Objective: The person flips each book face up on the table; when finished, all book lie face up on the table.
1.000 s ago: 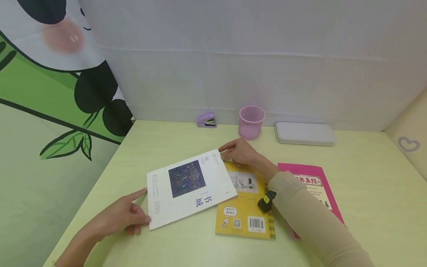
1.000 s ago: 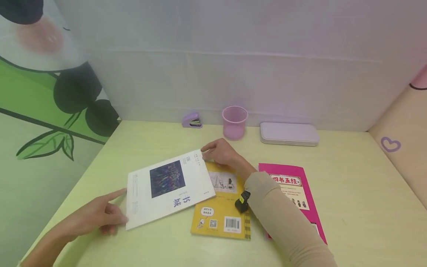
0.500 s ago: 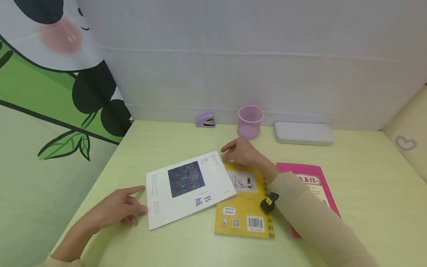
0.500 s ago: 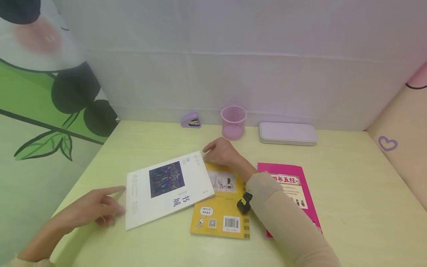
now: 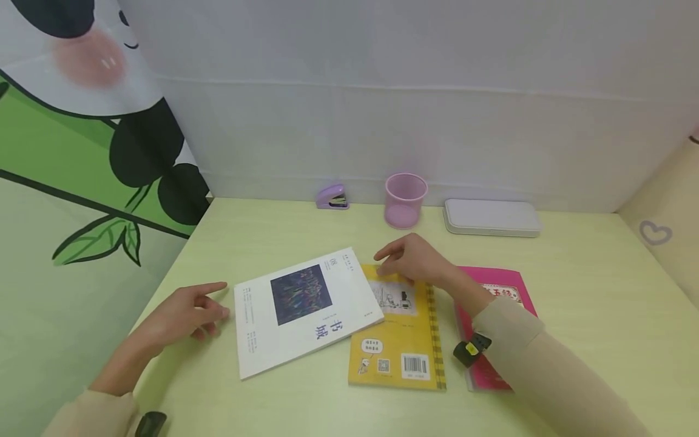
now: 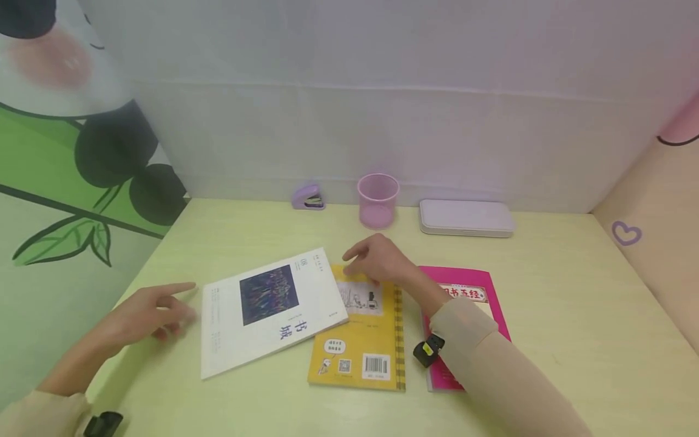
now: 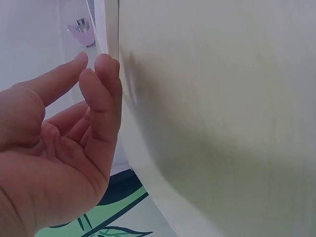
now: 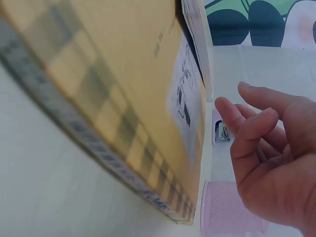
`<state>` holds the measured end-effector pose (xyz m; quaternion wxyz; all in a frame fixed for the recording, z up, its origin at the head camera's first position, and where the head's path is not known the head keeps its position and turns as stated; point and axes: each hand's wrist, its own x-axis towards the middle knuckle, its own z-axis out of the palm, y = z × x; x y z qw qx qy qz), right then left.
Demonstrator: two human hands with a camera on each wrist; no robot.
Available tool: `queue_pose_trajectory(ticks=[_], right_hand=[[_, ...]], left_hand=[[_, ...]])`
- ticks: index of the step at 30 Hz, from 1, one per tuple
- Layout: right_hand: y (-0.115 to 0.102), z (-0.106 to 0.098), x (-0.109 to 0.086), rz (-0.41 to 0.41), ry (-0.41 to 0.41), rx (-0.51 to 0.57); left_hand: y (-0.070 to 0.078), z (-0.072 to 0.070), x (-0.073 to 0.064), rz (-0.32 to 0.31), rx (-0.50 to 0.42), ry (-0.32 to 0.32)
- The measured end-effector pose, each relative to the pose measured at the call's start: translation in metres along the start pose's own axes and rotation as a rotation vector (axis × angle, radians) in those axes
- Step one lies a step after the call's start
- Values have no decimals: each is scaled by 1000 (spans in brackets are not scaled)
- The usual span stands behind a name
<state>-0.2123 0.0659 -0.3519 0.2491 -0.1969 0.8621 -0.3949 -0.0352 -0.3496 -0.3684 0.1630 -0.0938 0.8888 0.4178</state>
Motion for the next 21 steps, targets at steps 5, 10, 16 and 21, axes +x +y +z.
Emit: queue_pose_trajectory(ticks=[5, 10, 16, 21], right_hand=[[3, 5, -12, 51, -26, -7], [6, 11, -21, 72, -49, -5], [7, 17, -33, 72, -69, -5], [4, 24, -40, 102, -95, 6]], left_hand=[[1, -4, 7, 8, 7, 3], [2, -4, 13, -18, 28, -3], [5, -4, 17, -28, 30, -5], [6, -6, 20, -43, 31, -10]])
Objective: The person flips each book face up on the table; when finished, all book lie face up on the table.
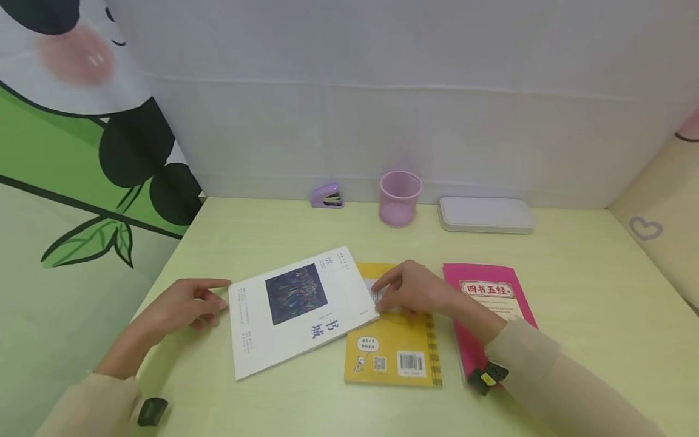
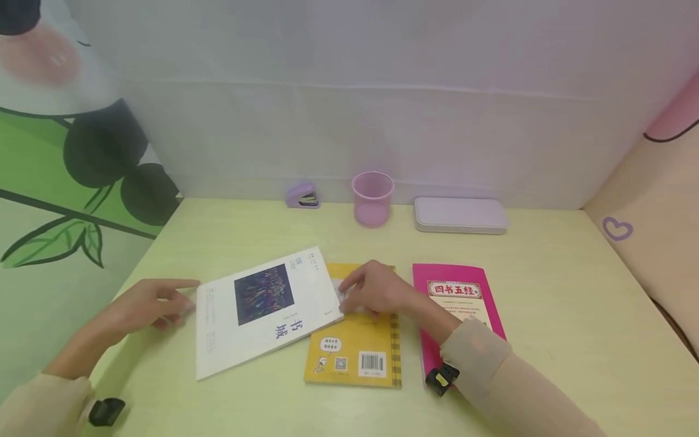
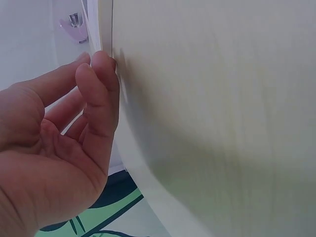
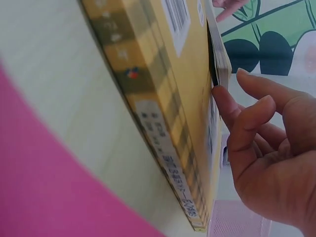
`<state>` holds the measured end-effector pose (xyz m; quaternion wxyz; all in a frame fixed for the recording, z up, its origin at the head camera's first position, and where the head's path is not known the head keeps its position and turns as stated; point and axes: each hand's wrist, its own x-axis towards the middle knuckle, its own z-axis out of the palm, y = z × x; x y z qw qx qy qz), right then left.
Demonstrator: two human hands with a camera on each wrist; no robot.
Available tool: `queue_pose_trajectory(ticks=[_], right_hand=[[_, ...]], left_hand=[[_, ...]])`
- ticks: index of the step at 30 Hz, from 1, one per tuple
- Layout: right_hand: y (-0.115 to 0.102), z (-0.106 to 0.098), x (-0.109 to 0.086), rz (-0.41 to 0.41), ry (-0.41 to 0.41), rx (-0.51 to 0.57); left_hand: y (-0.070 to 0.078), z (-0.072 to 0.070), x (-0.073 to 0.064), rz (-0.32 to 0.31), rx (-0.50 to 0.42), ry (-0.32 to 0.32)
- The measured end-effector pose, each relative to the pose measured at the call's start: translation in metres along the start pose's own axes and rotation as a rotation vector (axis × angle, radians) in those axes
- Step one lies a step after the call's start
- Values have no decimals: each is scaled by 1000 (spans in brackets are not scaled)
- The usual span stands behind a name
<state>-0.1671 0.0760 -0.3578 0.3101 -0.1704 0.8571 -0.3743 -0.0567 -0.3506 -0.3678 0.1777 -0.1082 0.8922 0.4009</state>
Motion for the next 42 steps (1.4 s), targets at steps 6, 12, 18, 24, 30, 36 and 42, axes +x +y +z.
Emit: queue_pose_trajectory(ticks=[6, 12, 18, 24, 30, 36, 42], right_hand=[[-2, 8, -4, 30, -17, 21], [-3, 13, -7, 30, -2, 32], [-7, 18, -10, 57, 38, 6], [-10, 22, -11, 51, 65, -24], [-13, 24, -10, 14, 86, -78], [-17, 20, -4, -22, 99, -140], [-20, 14, 4, 2, 96, -161]], left_hand=[[1, 0, 2, 12, -21, -13], [0, 0, 2, 27, -35, -20], [-1, 0, 2, 24, -38, -21], [-2, 1, 1, 17, -47, -22], [-3, 0, -1, 10, -35, -19], [-2, 0, -3, 15, -28, -17], [-1, -1, -4, 7, -21, -15]])
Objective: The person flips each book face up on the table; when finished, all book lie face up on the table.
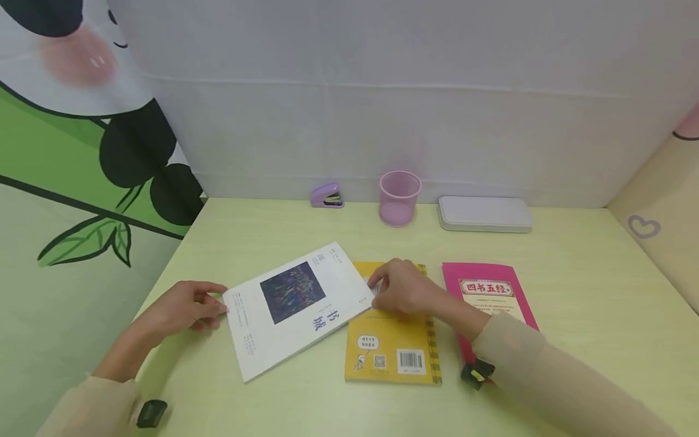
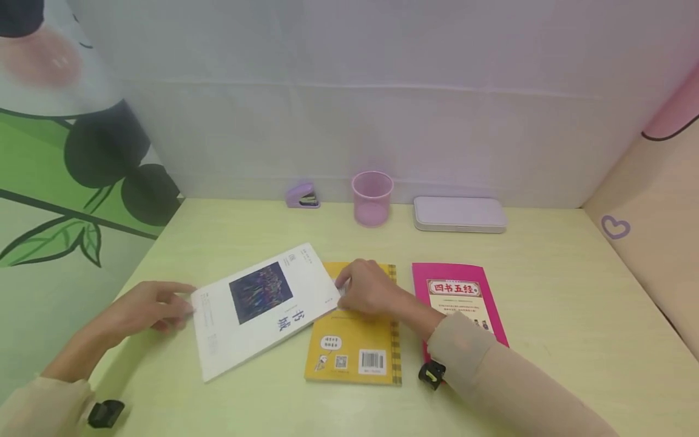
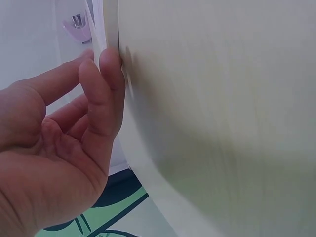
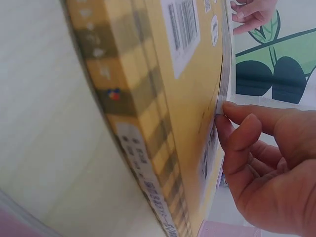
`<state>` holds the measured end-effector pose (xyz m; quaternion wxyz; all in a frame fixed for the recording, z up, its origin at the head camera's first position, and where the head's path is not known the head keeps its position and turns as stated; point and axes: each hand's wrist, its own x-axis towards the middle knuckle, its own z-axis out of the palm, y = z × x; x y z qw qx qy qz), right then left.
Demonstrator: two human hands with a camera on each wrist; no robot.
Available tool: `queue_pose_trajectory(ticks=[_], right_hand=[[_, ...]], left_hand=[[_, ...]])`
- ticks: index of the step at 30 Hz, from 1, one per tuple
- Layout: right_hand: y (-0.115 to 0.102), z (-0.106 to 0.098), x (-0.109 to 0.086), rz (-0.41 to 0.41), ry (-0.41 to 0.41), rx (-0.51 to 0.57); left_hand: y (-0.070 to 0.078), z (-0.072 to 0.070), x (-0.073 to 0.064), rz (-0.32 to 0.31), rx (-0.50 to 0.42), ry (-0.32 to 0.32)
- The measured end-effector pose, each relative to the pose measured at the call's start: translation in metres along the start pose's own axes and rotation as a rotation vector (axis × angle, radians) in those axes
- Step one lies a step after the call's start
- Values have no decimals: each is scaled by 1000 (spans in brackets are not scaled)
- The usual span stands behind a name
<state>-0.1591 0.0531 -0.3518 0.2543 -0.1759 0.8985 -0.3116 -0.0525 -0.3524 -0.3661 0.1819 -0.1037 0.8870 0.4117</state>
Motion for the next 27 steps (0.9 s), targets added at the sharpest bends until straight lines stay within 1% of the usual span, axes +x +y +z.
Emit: queue_pose_trajectory(ticks=[6, 11, 15, 20, 27], right_hand=[[-3, -5, 12, -9, -4, -11], [-2, -8, 23, -24, -35, 1], [2, -11, 31, -49, -54, 27], [4, -15, 39, -49, -67, 58], [1, -16, 51, -66, -51, 43]], left_hand=[[-1, -1, -3, -26, -4, 7], [-3, -1, -6, -40, -10, 14], [-6, -1, -10, -41, -13, 15], [-9, -1, -15, -32, -22, 16], [-12, 0, -21, -17, -35, 19]])
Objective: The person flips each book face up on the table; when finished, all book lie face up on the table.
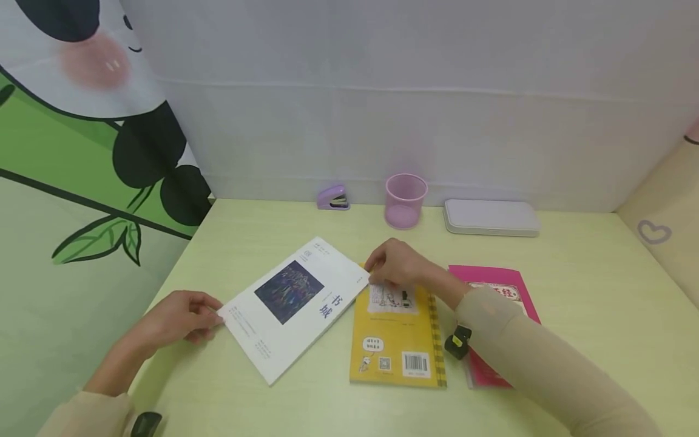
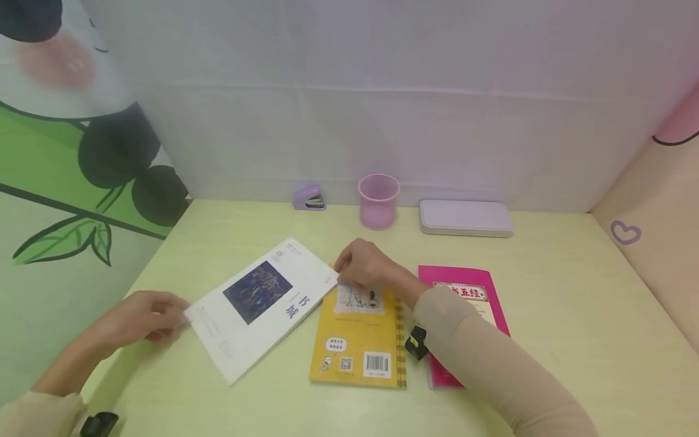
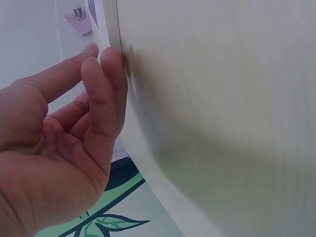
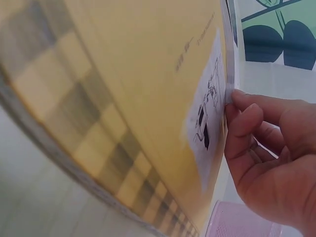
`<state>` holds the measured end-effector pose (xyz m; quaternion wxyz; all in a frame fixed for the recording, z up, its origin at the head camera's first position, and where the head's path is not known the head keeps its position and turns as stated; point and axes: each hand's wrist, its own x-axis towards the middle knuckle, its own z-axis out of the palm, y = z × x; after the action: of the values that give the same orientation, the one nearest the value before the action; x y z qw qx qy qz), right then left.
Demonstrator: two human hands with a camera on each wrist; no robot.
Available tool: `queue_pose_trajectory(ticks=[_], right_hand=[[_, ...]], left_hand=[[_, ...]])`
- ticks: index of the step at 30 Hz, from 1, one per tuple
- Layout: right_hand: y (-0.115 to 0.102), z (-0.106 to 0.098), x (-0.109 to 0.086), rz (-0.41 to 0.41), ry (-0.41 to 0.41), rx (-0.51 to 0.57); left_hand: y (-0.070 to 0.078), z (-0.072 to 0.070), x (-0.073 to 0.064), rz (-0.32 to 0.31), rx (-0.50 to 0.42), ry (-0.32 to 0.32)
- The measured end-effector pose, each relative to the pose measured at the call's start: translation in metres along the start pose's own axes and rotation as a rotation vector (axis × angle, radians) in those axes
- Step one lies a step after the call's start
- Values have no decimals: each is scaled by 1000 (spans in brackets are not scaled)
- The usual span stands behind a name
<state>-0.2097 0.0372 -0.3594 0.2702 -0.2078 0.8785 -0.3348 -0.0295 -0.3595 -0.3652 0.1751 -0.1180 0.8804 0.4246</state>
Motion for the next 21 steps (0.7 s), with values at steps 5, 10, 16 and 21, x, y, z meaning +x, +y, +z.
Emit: queue_pose_trajectory(ticks=[5, 10, 16, 21], right_hand=[[1, 0, 8, -2, 30, -7], [1, 2, 12, -28, 78, -16], [0, 8, 16, -55, 177, -54], [-2, 13, 18, -58, 235, -66]], left_hand=[[-3, 1, -3, 8, -15, -6], [-4, 3, -6, 23, -23, -15], [-4, 7, -6, 9, 11, -9], [-4, 10, -7, 17, 40, 4]])
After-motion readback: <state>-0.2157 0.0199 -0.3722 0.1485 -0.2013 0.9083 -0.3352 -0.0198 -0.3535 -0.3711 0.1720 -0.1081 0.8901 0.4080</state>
